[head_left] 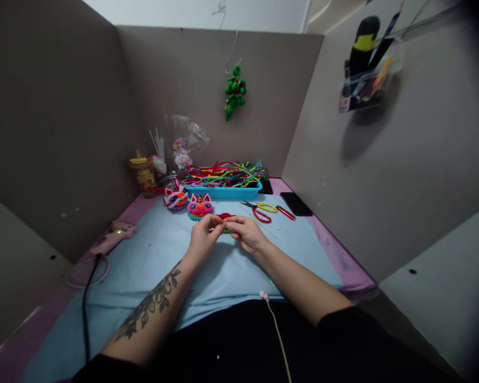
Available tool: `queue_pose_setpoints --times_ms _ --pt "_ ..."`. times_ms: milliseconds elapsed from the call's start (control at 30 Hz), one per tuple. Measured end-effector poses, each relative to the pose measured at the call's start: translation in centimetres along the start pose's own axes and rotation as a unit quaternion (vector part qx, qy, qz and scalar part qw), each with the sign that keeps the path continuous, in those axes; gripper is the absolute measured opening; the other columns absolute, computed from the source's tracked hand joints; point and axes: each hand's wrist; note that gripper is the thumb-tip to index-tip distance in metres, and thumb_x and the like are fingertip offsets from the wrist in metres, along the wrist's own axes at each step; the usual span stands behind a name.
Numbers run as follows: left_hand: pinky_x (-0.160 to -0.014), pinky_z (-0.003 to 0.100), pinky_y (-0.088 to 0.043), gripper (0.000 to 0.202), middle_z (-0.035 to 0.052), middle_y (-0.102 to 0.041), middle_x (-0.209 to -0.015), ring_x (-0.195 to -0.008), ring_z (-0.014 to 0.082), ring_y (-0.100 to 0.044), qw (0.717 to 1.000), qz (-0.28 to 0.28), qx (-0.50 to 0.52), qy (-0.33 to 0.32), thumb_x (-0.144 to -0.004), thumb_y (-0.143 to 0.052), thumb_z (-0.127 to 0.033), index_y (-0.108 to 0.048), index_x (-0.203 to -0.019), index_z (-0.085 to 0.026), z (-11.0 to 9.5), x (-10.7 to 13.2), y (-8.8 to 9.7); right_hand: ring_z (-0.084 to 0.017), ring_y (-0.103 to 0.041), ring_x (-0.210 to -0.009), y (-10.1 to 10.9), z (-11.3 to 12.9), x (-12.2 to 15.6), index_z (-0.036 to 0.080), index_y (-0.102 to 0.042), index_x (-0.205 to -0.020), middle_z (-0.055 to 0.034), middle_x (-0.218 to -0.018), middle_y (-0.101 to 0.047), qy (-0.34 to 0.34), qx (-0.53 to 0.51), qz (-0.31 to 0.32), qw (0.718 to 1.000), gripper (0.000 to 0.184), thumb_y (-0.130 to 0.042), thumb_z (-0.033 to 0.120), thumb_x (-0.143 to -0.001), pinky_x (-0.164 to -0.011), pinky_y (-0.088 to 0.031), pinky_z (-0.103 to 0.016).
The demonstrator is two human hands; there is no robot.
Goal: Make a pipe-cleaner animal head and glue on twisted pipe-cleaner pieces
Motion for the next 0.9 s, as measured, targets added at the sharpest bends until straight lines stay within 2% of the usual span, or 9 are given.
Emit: queue_pose_setpoints --times_ms 267,500,767,900 --pt "-0.058 0.024 -0.046 0.021 -0.0014 -0.059 -0.063 -0.058 0.0114 -0.056 0.995 0.019 0.074 0.057 -0.070 -0.065 -0.033 -0.056 -0.077 -0.016 0.22 -0.28 0.07 -0.004 -0.039 -0.042 0.15 0.09 0.01 0.012 -0.065 -0.066 0.0006 -0.056 -0.059 0.010 0.013 0.008 1.000 0.025 -0.077 0.025 -0.049 -0.039 -0.023 -0.019" --pt "-0.056 0.022 -0.045 0.018 -0.0013 -0.059 -0.061 -0.056 0.0106 -0.056 0.995 0.024 0.076 0.052 -0.069 -0.066 -0.030 -0.056 -0.074 -0.015 0.07 -0.38 0.11 -0.004 -0.040 -0.043 0.34 0.11 -0.12 0.012 -0.065 -0.065 -0.0002 -0.056 -0.060 -0.002 0.004 0.011 1.000 0.025 -0.078 0.025 -0.048 -0.039 -0.022 -0.019" --pt "-0.057 0.023 -0.048 0.032 -0.0029 -0.060 -0.062 -0.054 0.0093 -0.058 0.963 0.052 0.217 0.150 -0.062 -0.074 -0.033 -0.053 -0.077 -0.015 0.54 -0.43 -0.04 -0.002 -0.038 -0.042 0.50 0.10 -0.24 0.012 -0.066 -0.064 0.0005 -0.055 -0.058 -0.068 -0.058 0.034 0.995 0.025 -0.079 0.019 -0.045 -0.036 -0.020 -0.016" --pt "-0.056 0.022 -0.047 0.034 -0.0032 -0.059 -0.063 -0.054 0.0083 -0.057 0.955 0.055 0.240 0.167 -0.060 -0.076 -0.034 -0.053 -0.076 -0.015 0.22 -0.38 0.00 -0.002 -0.037 -0.041 0.46 0.18 -0.13 0.012 -0.066 -0.066 0.0003 -0.057 -0.058 -0.078 -0.065 0.040 0.994 0.026 -0.079 0.019 -0.046 -0.035 -0.020 -0.016"
Point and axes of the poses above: each hand's wrist, its own x-axis away from the middle knuckle, its own y-axis out of the back of the hand, z = x × y
